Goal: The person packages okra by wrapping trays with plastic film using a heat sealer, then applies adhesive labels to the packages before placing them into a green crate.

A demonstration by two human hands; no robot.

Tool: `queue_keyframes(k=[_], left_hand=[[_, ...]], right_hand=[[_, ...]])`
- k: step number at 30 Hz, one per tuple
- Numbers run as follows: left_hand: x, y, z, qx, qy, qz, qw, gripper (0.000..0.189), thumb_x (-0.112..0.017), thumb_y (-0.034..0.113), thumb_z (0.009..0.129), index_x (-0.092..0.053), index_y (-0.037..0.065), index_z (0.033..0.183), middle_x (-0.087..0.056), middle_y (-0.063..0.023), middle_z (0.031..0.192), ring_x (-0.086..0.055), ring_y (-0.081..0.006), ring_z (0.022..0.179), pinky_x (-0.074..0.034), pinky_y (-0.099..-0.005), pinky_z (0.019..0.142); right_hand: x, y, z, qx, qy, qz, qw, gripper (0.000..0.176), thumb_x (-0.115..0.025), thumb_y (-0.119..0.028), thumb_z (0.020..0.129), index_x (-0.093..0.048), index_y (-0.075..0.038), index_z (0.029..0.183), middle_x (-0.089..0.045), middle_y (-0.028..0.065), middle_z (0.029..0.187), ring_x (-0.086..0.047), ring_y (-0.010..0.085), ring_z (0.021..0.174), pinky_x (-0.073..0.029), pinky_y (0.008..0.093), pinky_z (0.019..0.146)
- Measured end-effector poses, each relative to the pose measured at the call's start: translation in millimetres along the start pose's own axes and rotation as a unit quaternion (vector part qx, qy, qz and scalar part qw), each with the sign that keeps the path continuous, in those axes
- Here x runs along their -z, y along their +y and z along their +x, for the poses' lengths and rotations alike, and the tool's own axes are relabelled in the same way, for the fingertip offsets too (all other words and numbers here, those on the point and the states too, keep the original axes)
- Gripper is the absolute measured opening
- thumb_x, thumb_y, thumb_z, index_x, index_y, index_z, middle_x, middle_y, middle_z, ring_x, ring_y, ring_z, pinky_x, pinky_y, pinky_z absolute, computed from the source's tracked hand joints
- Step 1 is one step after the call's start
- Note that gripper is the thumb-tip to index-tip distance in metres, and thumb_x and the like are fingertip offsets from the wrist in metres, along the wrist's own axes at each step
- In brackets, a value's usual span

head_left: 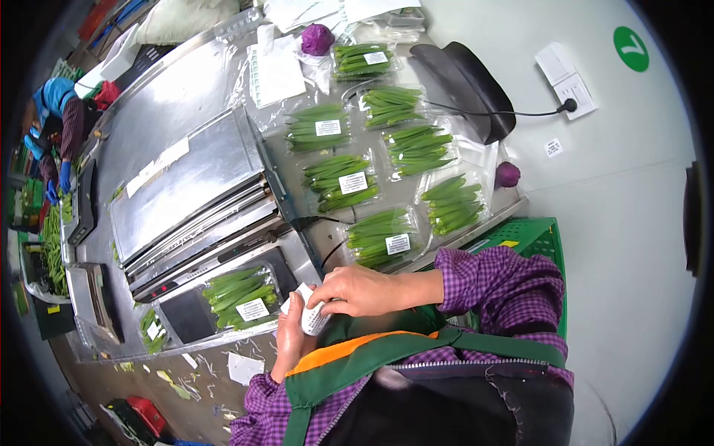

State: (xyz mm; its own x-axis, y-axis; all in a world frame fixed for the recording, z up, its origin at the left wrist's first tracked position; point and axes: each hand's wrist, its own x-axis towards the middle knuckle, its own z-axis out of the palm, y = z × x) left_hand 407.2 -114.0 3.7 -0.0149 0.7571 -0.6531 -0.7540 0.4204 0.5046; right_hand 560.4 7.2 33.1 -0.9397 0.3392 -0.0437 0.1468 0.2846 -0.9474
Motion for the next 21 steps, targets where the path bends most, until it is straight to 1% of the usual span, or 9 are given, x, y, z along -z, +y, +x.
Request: queue_keyframes(k=[2, 5, 7, 10, 12, 14, 16, 18, 21], left_hand=[[-8, -1, 1, 0.0, 0.012, -0.028, 1.0, 0.039, -0.045, 0.035, 0.095, -0.054, 0.001, 0.11, -0.06, -0.0087, 0.094, -0.059, -0.0183, 0.082, -0.049, -0.0305, 0.072], [-6, -1, 5, 0.011, 0.021, -0.018, 1.0, 0.04, -0.045, 0.037, 0.095, -0.053, 0.001, 0.111, -0.06, -0.0079, 0.094, -0.059, -0.0189, 0.085, -0.048, -0.0328, 0.073], [-4, -4, 14, -0.046, 0.094, -0.036, 0.994, 0.041, -0.045, 0.038, 0.095, -0.052, 0.002, 0.112, -0.059, -0.008, 0.096, -0.058, -0.0211, 0.087, -0.049, -0.0372, 0.075], [-13, 15, 9, -0.005, 0.125, -0.042, 0.991, 0.041, -0.044, 0.039, 0.095, -0.052, 0.002, 0.11, -0.058, -0.0107, 0.102, -0.058, -0.0243, 0.093, -0.048, -0.0401, 0.081], [-16, 18, 4, 0.004, 0.12, -0.036, 0.992, 0.042, -0.043, 0.039, 0.095, -0.053, 0.001, 0.109, -0.059, -0.0115, 0.1, -0.059, -0.0245, 0.092, -0.049, -0.0394, 0.081], [-18, 18, -1, 0.089, 0.068, 0.064, 0.992, 0.045, -0.043, 0.043, 0.094, -0.054, 0.001, 0.107, -0.06, -0.0136, 0.096, -0.061, -0.0251, 0.088, -0.05, -0.0373, 0.08], [-15, 16, -6, 0.157, 0.037, 0.116, 0.98, 0.052, -0.047, 0.05, 0.09, -0.055, 0.0, 0.105, -0.061, -0.0139, 0.092, -0.062, -0.0237, 0.084, -0.051, -0.0348, 0.076], [-26, 23, -13, 0.218, 0.003, 0.146, 0.965, 0.061, -0.045, 0.056, 0.087, -0.054, 0.0, 0.11, -0.061, -0.0109, 0.089, -0.062, -0.0204, 0.084, -0.051, -0.032, 0.074], [-26, 23, -18, 0.206, -0.01, 0.108, 0.973, 0.07, -0.043, 0.062, 0.085, -0.051, 0.0, 0.118, -0.061, -0.011, 0.094, -0.062, -0.0194, 0.086, -0.049, -0.0304, 0.075]], right_hand=[[-1, 0, -7, 0.04, 0.047, -0.034, 0.998, 0.02, -0.063, -0.013, 0.079, -0.064, -0.006, 0.098, -0.065, 0.0096, 0.087, -0.059, 0.0292, 0.079, -0.046, 0.0382, 0.072], [-2, -3, -16, 0.045, 0.1, -0.001, 0.994, 0.014, -0.064, -0.012, 0.076, -0.065, -0.006, 0.088, -0.064, 0.0105, 0.082, -0.061, 0.0277, 0.079, -0.047, 0.0363, 0.071], [8, 8, -19, 0.028, 0.144, 0.139, 0.979, 0.011, -0.063, -0.011, 0.078, -0.065, -0.005, 0.086, -0.063, 0.008, 0.09, -0.061, 0.022, 0.082, -0.047, 0.0324, 0.075], [82, 39, -28, -0.131, 0.273, 0.238, 0.923, 0.012, -0.06, -0.006, 0.083, -0.064, -0.006, 0.094, -0.063, 0.0016, 0.094, -0.059, 0.0104, 0.082, -0.047, 0.0248, 0.075], [149, 76, -34, -0.219, 0.414, 0.125, 0.875, 0.014, -0.058, -0.008, 0.085, -0.063, -0.007, 0.099, -0.065, 0.0022, 0.084, -0.059, 0.0094, 0.075, -0.048, 0.024, 0.065], [206, 137, -41, -0.245, 0.493, -0.034, 0.834, 0.016, -0.064, -0.015, 0.081, -0.064, -0.005, 0.095, -0.065, 0.008, 0.082, -0.062, 0.0154, 0.071, -0.047, 0.0284, 0.063], [246, 170, -41, -0.238, 0.509, -0.109, 0.82, 0.019, -0.066, -0.018, 0.079, -0.064, -0.005, 0.093, -0.065, 0.0107, 0.083, -0.063, 0.019, 0.069, -0.047, 0.0305, 0.063], [272, 186, -34, -0.3, 0.502, -0.201, 0.786, 0.026, -0.069, -0.023, 0.075, -0.063, -0.003, 0.09, -0.065, 0.0145, 0.083, -0.063, 0.0268, 0.073, -0.047, 0.0357, 0.066], [290, 216, -19, -0.294, 0.488, -0.263, 0.779, 0.025, -0.069, -0.023, 0.074, -0.064, -0.004, 0.088, -0.065, 0.0146, 0.088, -0.062, 0.0302, 0.081, -0.047, 0.039, 0.071]])
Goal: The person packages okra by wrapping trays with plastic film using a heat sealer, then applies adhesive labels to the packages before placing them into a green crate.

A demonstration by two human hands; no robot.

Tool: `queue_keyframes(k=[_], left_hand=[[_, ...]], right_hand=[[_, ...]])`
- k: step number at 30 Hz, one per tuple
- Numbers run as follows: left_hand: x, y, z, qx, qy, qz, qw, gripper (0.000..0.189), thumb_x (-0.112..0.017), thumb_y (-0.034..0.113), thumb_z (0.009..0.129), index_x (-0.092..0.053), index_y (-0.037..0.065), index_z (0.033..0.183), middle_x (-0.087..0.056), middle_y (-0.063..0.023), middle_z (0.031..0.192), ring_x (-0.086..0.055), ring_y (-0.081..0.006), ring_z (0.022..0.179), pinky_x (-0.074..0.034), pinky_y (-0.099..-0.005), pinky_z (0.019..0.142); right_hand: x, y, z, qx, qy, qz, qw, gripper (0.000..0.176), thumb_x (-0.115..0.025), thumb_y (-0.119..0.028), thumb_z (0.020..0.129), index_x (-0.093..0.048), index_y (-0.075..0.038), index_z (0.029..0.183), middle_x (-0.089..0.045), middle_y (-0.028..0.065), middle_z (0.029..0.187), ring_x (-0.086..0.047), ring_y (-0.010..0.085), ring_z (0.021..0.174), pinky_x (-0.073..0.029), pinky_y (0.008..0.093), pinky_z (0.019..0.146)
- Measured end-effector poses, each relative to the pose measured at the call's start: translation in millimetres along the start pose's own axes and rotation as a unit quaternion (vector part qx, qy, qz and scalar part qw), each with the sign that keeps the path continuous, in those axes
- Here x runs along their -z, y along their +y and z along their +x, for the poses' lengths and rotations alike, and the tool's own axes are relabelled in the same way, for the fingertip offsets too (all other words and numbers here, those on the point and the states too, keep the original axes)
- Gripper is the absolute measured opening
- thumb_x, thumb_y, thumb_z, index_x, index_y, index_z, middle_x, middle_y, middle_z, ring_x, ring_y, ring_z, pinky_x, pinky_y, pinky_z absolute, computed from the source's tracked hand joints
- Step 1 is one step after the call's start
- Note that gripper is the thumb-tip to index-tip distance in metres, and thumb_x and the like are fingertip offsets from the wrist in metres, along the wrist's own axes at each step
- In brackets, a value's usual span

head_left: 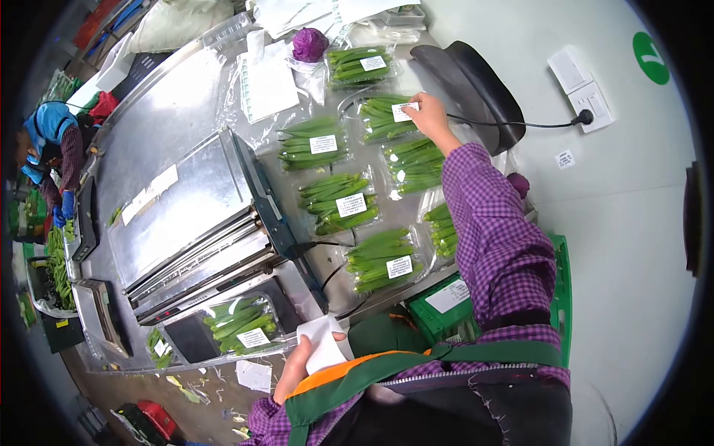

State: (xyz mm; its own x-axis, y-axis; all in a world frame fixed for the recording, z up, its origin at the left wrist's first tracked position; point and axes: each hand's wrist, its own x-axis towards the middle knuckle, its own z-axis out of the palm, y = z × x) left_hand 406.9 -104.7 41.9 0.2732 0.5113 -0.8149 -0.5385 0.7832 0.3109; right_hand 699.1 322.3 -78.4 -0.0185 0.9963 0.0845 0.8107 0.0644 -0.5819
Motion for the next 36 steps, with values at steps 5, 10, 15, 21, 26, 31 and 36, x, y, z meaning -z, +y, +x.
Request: queue_keyframes(k=[5, 10, 15, 21, 26, 31, 36], left_hand=[[-5, 4, -16, -0.082, -0.115, 0.085, 0.986, 0.063, -0.052, 0.049, 0.087, -0.045, -0.001, 0.125, -0.058, -0.0092, 0.108, -0.058, -0.0169, 0.097, -0.045, -0.0281, 0.085], [10, -16, -2, -0.075, -0.045, 0.135, 0.987, 0.043, -0.056, 0.031, 0.09, -0.053, -0.001, 0.118, -0.061, -0.0069, 0.101, -0.059, -0.0139, 0.09, -0.047, -0.0271, 0.078], [2, -20, 9, -0.106, 0.08, 0.02, 0.991, 0.03, -0.053, 0.024, 0.092, -0.058, -0.001, 0.108, -0.063, -0.0058, 0.094, -0.06, -0.0137, 0.084, -0.048, -0.0288, 0.074], [0, -18, 29, -0.188, 0.046, -0.111, 0.975, 0.039, -0.046, 0.033, 0.094, -0.051, 0.0, 0.116, -0.06, -0.0111, 0.105, -0.059, -0.0227, 0.095, -0.047, -0.0377, 0.085], [4, -22, 31, -0.191, 0.014, -0.067, 0.979, 0.041, -0.046, 0.038, 0.094, -0.05, 0.003, 0.115, -0.059, -0.0104, 0.105, -0.06, -0.0208, 0.092, -0.047, -0.0348, 0.08], [3, -25, 34, -0.181, 0.014, -0.087, 0.98, 0.042, -0.045, 0.04, 0.094, -0.049, 0.004, 0.117, -0.059, -0.0089, 0.104, -0.059, -0.0201, 0.092, -0.047, -0.0336, 0.079], [6, -4, 30, -0.202, 0.115, -0.176, 0.957, 0.039, -0.042, 0.037, 0.096, -0.049, 0.005, 0.118, -0.058, -0.0056, 0.1, -0.058, -0.0217, 0.089, -0.046, -0.0362, 0.082]], right_hand=[[-16, 6, -6, 0.085, 0.043, -0.158, 0.983, 0.024, -0.069, -0.022, 0.074, -0.064, -0.007, 0.091, -0.061, 0.0096, 0.097, -0.057, 0.0285, 0.093, -0.045, 0.0395, 0.077], [-15, 19, -12, 0.259, 0.029, -0.25, 0.933, 0.028, -0.066, -0.021, 0.075, -0.062, -0.009, 0.1, -0.058, 0.0083, 0.099, -0.052, 0.0275, 0.098, -0.043, 0.0397, 0.082], [8, -51, -52, 0.166, -0.076, -0.103, 0.978, 0.032, -0.061, -0.019, 0.081, -0.059, -0.005, 0.11, -0.059, 0.012, 0.108, -0.055, 0.031, 0.1, -0.043, 0.0418, 0.088], [43, -175, -247, 0.236, -0.53, 0.287, 0.762, 0.041, -0.064, -0.015, 0.078, -0.055, -0.005, 0.117, -0.065, 0.0124, 0.095, -0.062, 0.0257, 0.09, -0.047, 0.0356, 0.08], [33, -174, -312, 0.319, -0.4, 0.275, 0.814, 0.024, -0.063, -0.01, 0.075, -0.062, -0.007, 0.099, -0.063, 0.0159, 0.081, -0.059, 0.0333, 0.077, -0.045, 0.041, 0.069], [39, -168, -325, 0.298, -0.368, 0.295, 0.83, 0.015, -0.063, -0.012, 0.08, -0.064, -0.008, 0.094, -0.063, 0.0099, 0.087, -0.058, 0.0261, 0.084, -0.045, 0.0371, 0.075], [74, -137, -278, 0.028, -0.333, 0.397, 0.855, 0.011, -0.061, -0.008, 0.084, -0.064, -0.007, 0.094, -0.063, 0.0019, 0.095, -0.058, 0.0111, 0.09, -0.047, 0.027, 0.079]])
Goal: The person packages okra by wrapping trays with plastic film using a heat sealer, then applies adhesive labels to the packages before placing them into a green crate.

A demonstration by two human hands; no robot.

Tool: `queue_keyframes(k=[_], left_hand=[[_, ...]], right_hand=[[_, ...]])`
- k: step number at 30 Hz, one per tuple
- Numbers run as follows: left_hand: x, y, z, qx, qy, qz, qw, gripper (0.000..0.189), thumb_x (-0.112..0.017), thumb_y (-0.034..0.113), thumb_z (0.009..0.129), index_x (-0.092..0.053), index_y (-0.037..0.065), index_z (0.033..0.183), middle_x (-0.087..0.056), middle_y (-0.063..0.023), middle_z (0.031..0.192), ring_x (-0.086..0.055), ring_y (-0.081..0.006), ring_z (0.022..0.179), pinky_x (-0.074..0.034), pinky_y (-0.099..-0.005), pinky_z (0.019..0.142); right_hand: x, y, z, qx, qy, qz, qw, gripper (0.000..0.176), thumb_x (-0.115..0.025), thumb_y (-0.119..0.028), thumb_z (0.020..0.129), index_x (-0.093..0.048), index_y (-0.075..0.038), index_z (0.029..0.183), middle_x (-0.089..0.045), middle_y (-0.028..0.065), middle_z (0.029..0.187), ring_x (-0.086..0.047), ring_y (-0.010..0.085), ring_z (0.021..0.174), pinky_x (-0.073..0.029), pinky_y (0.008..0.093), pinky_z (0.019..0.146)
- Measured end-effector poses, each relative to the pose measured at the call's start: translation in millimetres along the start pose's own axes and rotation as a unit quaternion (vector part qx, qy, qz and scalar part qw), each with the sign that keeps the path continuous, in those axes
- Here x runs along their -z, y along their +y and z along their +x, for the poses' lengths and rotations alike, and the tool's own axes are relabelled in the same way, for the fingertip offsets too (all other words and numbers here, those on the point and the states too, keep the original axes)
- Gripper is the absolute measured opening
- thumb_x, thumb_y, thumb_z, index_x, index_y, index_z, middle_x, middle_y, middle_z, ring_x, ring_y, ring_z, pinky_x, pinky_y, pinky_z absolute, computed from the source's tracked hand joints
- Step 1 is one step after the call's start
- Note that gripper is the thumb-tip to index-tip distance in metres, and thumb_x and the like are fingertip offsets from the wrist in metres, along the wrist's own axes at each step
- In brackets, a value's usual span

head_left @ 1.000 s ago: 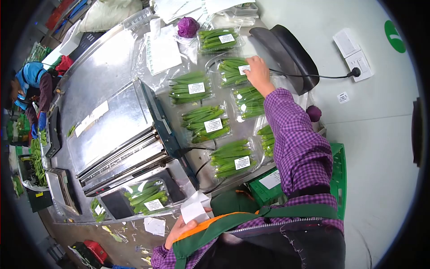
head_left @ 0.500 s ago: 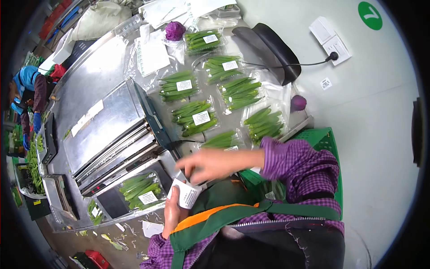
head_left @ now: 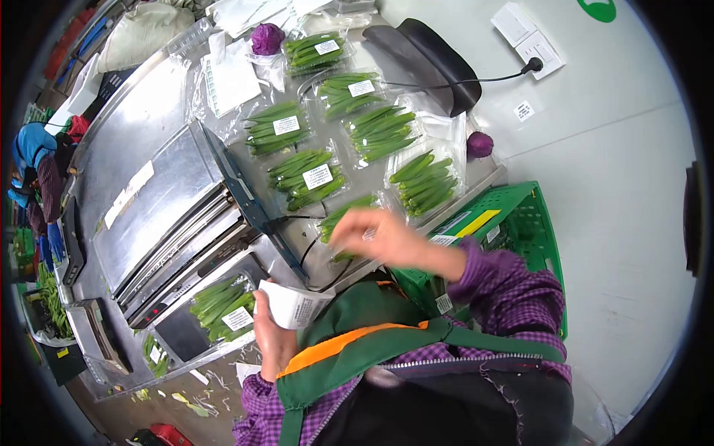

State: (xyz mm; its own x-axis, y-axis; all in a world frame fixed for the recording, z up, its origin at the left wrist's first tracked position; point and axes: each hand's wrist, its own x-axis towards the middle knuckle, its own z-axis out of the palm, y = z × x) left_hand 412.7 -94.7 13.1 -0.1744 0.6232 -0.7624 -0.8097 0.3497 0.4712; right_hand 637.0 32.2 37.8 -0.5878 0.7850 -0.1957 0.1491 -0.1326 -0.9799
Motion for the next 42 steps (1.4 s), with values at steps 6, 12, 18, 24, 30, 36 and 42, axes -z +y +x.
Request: queue_keyframes(k=[6, 12, 18, 24, 30, 36, 42], left_hand=[[2, 0, -16, 0.103, -0.073, 0.125, 0.984, 0.043, -0.051, 0.043, 0.09, -0.056, 0.003, 0.104, -0.061, -0.0092, 0.085, -0.062, -0.0207, 0.076, -0.051, -0.0331, 0.07], [-8, 5, -29, 0.197, -0.113, 0.217, 0.95, 0.052, -0.049, 0.046, 0.09, -0.056, -0.001, 0.108, -0.062, -0.0114, 0.09, -0.062, -0.0199, 0.08, -0.051, -0.0321, 0.073], [-1, 3, -36, 0.105, -0.237, 0.262, 0.93, 0.041, -0.053, 0.034, 0.091, -0.056, -0.001, 0.113, -0.063, -0.0072, 0.096, -0.061, -0.0143, 0.082, -0.048, -0.0275, 0.075], [-12, -6, -26, 0.07, -0.123, 0.288, 0.947, 0.028, -0.056, 0.021, 0.09, -0.059, 0.0, 0.108, -0.064, -0.0072, 0.096, -0.061, -0.0139, 0.083, -0.049, -0.0285, 0.075], [-9, -17, -8, 0.034, -0.095, 0.119, 0.988, 0.028, -0.052, 0.024, 0.093, -0.057, 0.0, 0.107, -0.063, -0.0077, 0.095, -0.061, -0.017, 0.083, -0.05, -0.0319, 0.073], [-10, -21, -8, 0.035, -0.126, 0.129, 0.983, 0.03, -0.048, 0.026, 0.095, -0.055, 0.0, 0.108, -0.062, -0.0079, 0.095, -0.059, -0.017, 0.083, -0.048, -0.0299, 0.074], [-1, -25, 4, 0.013, -0.064, 0.122, 0.99, 0.036, -0.046, 0.032, 0.095, -0.054, 0.001, 0.111, -0.061, -0.0074, 0.097, -0.059, -0.0186, 0.085, -0.048, -0.0321, 0.077]], right_hand=[[164, 63, 55, -0.062, 0.295, -0.321, 0.898, 0.019, -0.066, -0.018, 0.079, -0.063, -0.002, 0.09, -0.063, 0.0097, 0.072, -0.06, 0.0172, 0.066, -0.046, 0.0282, 0.06], [194, 104, 92, -0.048, 0.292, -0.472, 0.83, 0.021, -0.067, -0.02, 0.074, -0.064, -0.004, 0.087, -0.064, 0.0164, 0.081, -0.061, 0.0332, 0.08, -0.047, 0.0409, 0.071], [192, 104, 89, -0.02, 0.348, -0.587, 0.73, 0.025, -0.066, -0.018, 0.074, -0.062, -0.006, 0.096, -0.061, 0.0122, 0.093, -0.059, 0.0307, 0.088, -0.046, 0.0392, 0.077], [147, 77, 73, 0.06, 0.188, -0.488, 0.851, 0.031, -0.062, -0.015, 0.077, -0.059, -0.005, 0.105, -0.058, 0.0146, 0.103, -0.057, 0.0297, 0.096, -0.045, 0.0386, 0.085], [-19, -8, -1, 0.098, -0.229, -0.122, 0.961, 0.036, -0.065, -0.014, 0.077, -0.059, -0.004, 0.111, -0.063, 0.0142, 0.097, -0.06, 0.0286, 0.09, -0.047, 0.0369, 0.079], [-54, 17, -25, 0.188, -0.112, -0.174, 0.96, 0.02, -0.063, -0.013, 0.078, -0.062, -0.003, 0.095, -0.063, 0.0098, 0.084, -0.058, 0.0296, 0.079, -0.044, 0.0386, 0.075], [-53, 16, -38, 0.2, -0.039, -0.117, 0.972, 0.013, -0.063, -0.009, 0.079, -0.065, -0.005, 0.091, -0.064, 0.0076, 0.089, -0.06, 0.024, 0.087, -0.047, 0.0336, 0.078]])
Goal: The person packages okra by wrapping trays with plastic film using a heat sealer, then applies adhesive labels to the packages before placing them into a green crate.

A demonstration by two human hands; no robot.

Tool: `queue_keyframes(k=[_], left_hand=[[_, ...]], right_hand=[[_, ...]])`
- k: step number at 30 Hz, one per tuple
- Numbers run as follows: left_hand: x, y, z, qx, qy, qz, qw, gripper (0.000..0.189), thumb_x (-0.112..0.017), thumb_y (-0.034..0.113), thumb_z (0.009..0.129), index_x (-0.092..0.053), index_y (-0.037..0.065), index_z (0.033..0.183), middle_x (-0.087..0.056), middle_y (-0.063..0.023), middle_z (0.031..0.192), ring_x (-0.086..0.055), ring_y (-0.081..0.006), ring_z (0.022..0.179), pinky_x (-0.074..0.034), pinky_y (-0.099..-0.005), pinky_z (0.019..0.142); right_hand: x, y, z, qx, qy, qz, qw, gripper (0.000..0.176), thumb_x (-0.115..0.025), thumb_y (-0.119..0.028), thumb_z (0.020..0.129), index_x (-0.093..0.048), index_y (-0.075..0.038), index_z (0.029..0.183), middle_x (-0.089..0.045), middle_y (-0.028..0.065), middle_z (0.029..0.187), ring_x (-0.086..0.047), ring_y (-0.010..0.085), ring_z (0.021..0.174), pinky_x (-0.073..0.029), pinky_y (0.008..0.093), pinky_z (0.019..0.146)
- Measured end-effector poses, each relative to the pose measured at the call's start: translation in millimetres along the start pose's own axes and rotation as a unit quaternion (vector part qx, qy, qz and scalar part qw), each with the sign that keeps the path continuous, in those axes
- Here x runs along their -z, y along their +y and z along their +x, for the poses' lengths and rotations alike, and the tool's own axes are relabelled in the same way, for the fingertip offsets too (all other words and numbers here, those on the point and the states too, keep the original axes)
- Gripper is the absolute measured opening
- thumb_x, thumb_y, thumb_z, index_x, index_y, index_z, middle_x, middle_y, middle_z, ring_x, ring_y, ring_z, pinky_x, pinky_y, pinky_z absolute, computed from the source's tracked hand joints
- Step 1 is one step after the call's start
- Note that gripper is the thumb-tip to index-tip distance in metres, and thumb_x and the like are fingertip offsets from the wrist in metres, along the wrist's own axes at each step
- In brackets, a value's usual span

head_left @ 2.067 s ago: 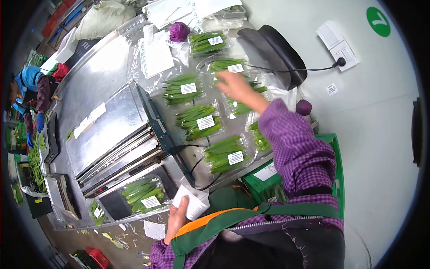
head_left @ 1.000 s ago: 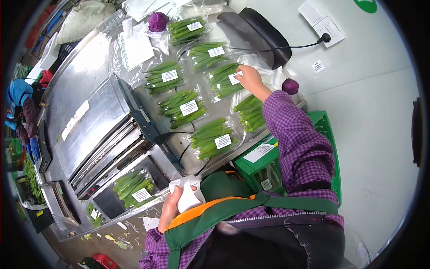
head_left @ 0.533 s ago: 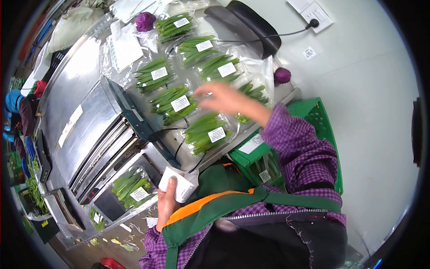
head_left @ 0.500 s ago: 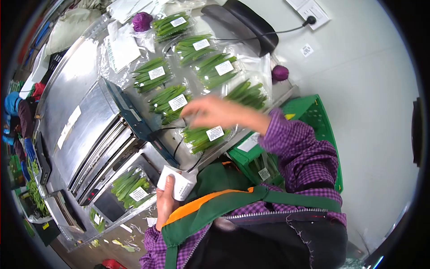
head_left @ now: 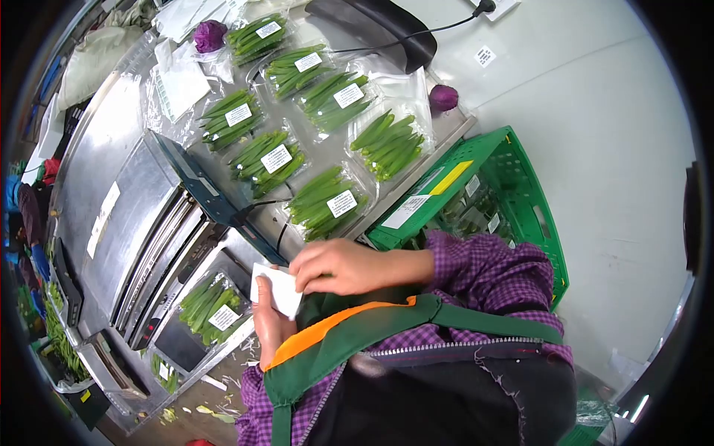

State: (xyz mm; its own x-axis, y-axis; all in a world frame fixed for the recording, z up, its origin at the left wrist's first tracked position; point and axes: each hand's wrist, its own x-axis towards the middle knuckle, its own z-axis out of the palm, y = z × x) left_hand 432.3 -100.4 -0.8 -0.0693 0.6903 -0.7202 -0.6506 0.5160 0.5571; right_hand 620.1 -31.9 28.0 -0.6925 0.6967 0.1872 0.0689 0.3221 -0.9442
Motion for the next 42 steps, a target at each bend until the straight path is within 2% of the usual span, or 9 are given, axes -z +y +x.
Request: queue_keyframes(k=[5, 12, 19, 22, 26, 28, 34, 36, 42], left_hand=[[12, 10, -2, -0.014, 0.019, -0.031, 0.999, 0.043, -0.048, 0.041, 0.092, -0.051, 0.003, 0.114, -0.058, -0.0082, 0.103, -0.056, -0.0228, 0.094, -0.045, -0.0426, 0.084], [-4, 12, -23, 0.074, -0.055, 0.082, 0.992, 0.041, -0.053, 0.042, 0.09, -0.058, 0.001, 0.096, -0.061, -0.0096, 0.092, -0.059, -0.0216, 0.082, -0.049, -0.0352, 0.075], [-18, 23, -48, 0.184, -0.119, 0.072, 0.973, 0.059, -0.055, 0.049, 0.085, -0.052, -0.001, 0.116, -0.06, -0.0094, 0.102, -0.06, -0.02, 0.09, -0.048, -0.0335, 0.081], [-12, 11, -55, 0.068, -0.202, 0.065, 0.975, 0.062, -0.057, 0.048, 0.085, -0.05, -0.002, 0.12, -0.059, -0.0096, 0.109, -0.059, -0.0183, 0.093, -0.047, -0.0332, 0.082], [7, 14, -45, 0.072, -0.262, 0.336, 0.902, 0.034, -0.057, 0.027, 0.091, -0.059, -0.003, 0.108, -0.063, -0.003, 0.099, -0.055, -0.0087, 0.09, -0.044, -0.026, 0.081], [5, 9, -44, 0.05, -0.228, 0.302, 0.924, 0.032, -0.056, 0.026, 0.091, -0.06, -0.003, 0.107, -0.064, -0.0018, 0.098, -0.055, -0.0077, 0.087, -0.044, -0.0248, 0.079], [23, -17, -25, 0.004, -0.085, 0.065, 0.994, 0.027, -0.053, 0.023, 0.093, -0.062, 0.0, 0.105, -0.065, -0.0019, 0.093, -0.058, -0.0081, 0.081, -0.046, -0.0248, 0.072], [28, -18, -24, -0.006, -0.069, 0.042, 0.997, 0.027, -0.053, 0.023, 0.093, -0.062, 0.001, 0.105, -0.065, -0.003, 0.092, -0.06, -0.0095, 0.08, -0.047, -0.0264, 0.071], [50, -20, -25, -0.032, -0.064, -0.035, 0.997, 0.027, -0.052, 0.023, 0.093, -0.061, 0.001, 0.105, -0.064, -0.0048, 0.097, -0.06, -0.0111, 0.084, -0.047, -0.0267, 0.075]], right_hand=[[124, 3, -25, -0.311, 0.155, -0.001, 0.938, 0.015, -0.062, -0.011, 0.083, -0.065, -0.001, 0.094, -0.067, 0.008, 0.086, -0.063, 0.0128, 0.077, -0.05, 0.0262, 0.069], [225, 89, -77, -0.427, 0.131, -0.298, 0.844, 0.021, -0.071, -0.017, 0.073, -0.064, 0.0, 0.085, -0.065, 0.008, 0.072, -0.062, 0.0144, 0.067, -0.046, 0.0277, 0.063], [226, 144, -82, -0.363, 0.116, -0.422, 0.823, 0.026, -0.073, -0.02, 0.068, -0.063, -0.002, 0.084, -0.064, 0.0128, 0.073, -0.062, 0.0256, 0.066, -0.047, 0.0336, 0.062], [218, 127, -74, -0.271, 0.152, -0.547, 0.778, 0.028, -0.073, -0.019, 0.068, -0.061, -0.002, 0.087, -0.064, 0.013, 0.074, -0.062, 0.0281, 0.068, -0.047, 0.0364, 0.063], [204, 122, -70, -0.348, 0.089, -0.416, 0.835, 0.024, -0.07, -0.018, 0.069, -0.061, -0.004, 0.086, -0.063, 0.0137, 0.08, -0.061, 0.0327, 0.079, -0.047, 0.0413, 0.067], [193, 109, -59, -0.329, 0.066, -0.455, 0.825, 0.02, -0.068, -0.016, 0.072, -0.061, -0.004, 0.086, -0.064, 0.0134, 0.082, -0.062, 0.0299, 0.079, -0.048, 0.038, 0.067], [58, 16, 1, -0.265, -0.022, 0.074, 0.961, 0.03, -0.064, -0.017, 0.08, -0.06, -0.005, 0.108, -0.066, 0.0087, 0.085, -0.062, 0.0154, 0.075, -0.05, 0.0292, 0.071], [14, -6, 6, -0.222, -0.126, 0.056, 0.965, 0.035, -0.064, -0.016, 0.08, -0.057, -0.006, 0.113, -0.067, 0.0114, 0.088, -0.064, 0.0186, 0.077, -0.05, 0.0307, 0.071], [-65, -2, -7, -0.108, -0.058, -0.049, 0.991, 0.027, -0.065, -0.015, 0.08, -0.061, -0.007, 0.105, -0.065, 0.0128, 0.087, -0.063, 0.0303, 0.078, -0.049, 0.0353, 0.066]])
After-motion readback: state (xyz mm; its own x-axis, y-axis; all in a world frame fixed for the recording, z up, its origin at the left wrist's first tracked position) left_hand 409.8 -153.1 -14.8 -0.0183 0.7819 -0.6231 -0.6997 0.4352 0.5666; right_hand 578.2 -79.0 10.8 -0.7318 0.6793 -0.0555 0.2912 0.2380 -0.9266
